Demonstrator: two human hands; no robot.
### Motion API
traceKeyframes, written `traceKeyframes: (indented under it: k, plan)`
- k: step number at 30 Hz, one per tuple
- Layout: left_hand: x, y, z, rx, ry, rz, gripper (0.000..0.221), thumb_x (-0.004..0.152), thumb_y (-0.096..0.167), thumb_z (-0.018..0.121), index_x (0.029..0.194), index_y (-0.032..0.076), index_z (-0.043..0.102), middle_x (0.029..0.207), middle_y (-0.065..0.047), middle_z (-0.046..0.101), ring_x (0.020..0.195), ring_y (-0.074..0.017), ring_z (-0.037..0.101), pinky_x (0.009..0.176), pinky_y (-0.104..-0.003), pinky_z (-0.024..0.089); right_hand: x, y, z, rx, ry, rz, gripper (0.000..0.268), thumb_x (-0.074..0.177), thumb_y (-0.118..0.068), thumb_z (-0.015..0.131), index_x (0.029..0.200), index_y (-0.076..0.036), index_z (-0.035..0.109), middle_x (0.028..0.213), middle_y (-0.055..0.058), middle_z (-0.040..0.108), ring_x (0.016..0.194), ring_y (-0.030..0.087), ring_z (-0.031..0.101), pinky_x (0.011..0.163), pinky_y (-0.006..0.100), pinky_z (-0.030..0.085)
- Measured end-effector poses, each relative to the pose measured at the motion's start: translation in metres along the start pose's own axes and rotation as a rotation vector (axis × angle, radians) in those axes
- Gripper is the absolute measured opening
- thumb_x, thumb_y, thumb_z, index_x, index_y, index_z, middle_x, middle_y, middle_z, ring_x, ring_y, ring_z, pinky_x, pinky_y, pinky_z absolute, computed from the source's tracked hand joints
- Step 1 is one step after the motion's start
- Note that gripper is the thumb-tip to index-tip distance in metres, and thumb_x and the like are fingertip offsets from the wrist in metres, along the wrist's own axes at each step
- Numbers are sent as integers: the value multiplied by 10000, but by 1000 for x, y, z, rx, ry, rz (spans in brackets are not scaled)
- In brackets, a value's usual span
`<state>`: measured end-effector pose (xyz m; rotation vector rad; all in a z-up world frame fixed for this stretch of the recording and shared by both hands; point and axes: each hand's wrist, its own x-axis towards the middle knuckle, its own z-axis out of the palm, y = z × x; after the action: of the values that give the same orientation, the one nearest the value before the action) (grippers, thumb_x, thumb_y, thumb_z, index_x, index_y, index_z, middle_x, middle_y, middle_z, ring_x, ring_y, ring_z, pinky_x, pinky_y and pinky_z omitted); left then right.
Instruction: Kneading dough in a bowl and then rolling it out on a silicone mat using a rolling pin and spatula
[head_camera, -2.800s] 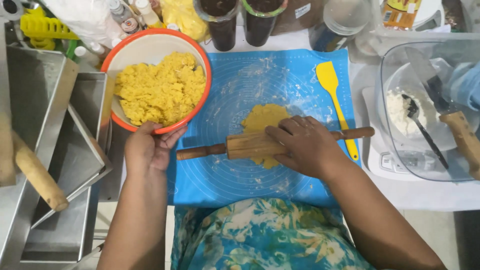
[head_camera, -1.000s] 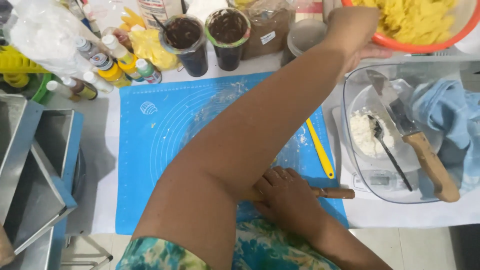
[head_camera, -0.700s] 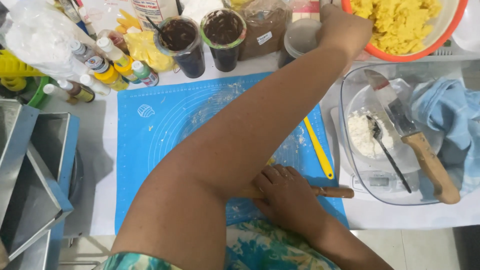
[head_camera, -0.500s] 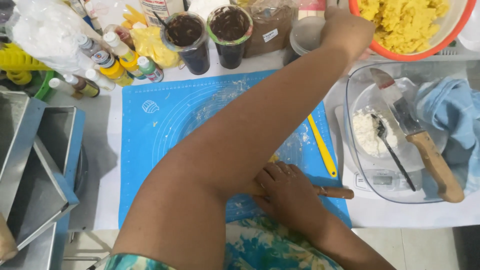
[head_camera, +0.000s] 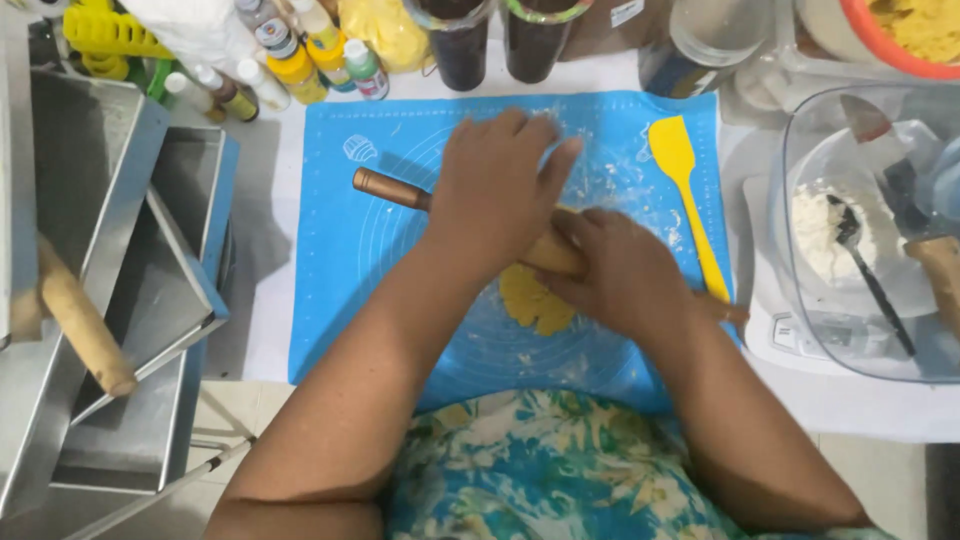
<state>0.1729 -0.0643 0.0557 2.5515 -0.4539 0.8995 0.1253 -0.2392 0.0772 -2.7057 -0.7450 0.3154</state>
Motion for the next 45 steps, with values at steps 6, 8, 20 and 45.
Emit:
traceKeyframes:
  k: [6, 8, 20, 45]
  plan:
    - [-70, -39, -17, 38, -435, -218, 463, 1080, 441, 441, 1003, 95, 739, 906, -143, 706, 956, -408, 738, 1084, -683, 382, 26, 8, 9, -113, -134, 8, 645, 852, -477, 724, 1431, -211, 621, 1203, 78, 704, 1194, 353, 664, 969, 503, 545]
    - [-66, -40, -21, -17, -501, -261, 401, 1048, 402, 471, 1055, 95, 730, 948, -148, 698, 920, -413, 737, 968, -629, 470, 25, 1, -8, -46, -122, 71, 593, 917, -516, 642, 1433, -225, 634, 1239, 104, 694, 1216, 389, 641, 979, 540, 528]
    - [-41, -37, -11, -46, -642, -406, 686, 1038, 591, 349, 1563, 151, 367, 1594, -248, 256, 1523, -478, 93, 1186, -718, 70, 37, 50, 31, -104, 115, 158, 609, 1114, -526, 309, 1615, -190, 401, 1560, 266, 416, 1495, 485, 248, 1147, 645, 251]
    - [-73, -15, -37, -56, -686, -349, 703, 1030, 514, 424, 1629, 156, 337, 1627, -303, 287, 1551, -517, 133, 1160, -786, 45, -2, 22, 41, -202, 32, 213, 644, 1035, -538, 399, 1617, -264, 393, 1519, 186, 489, 1526, 421, 291, 1193, 620, 238]
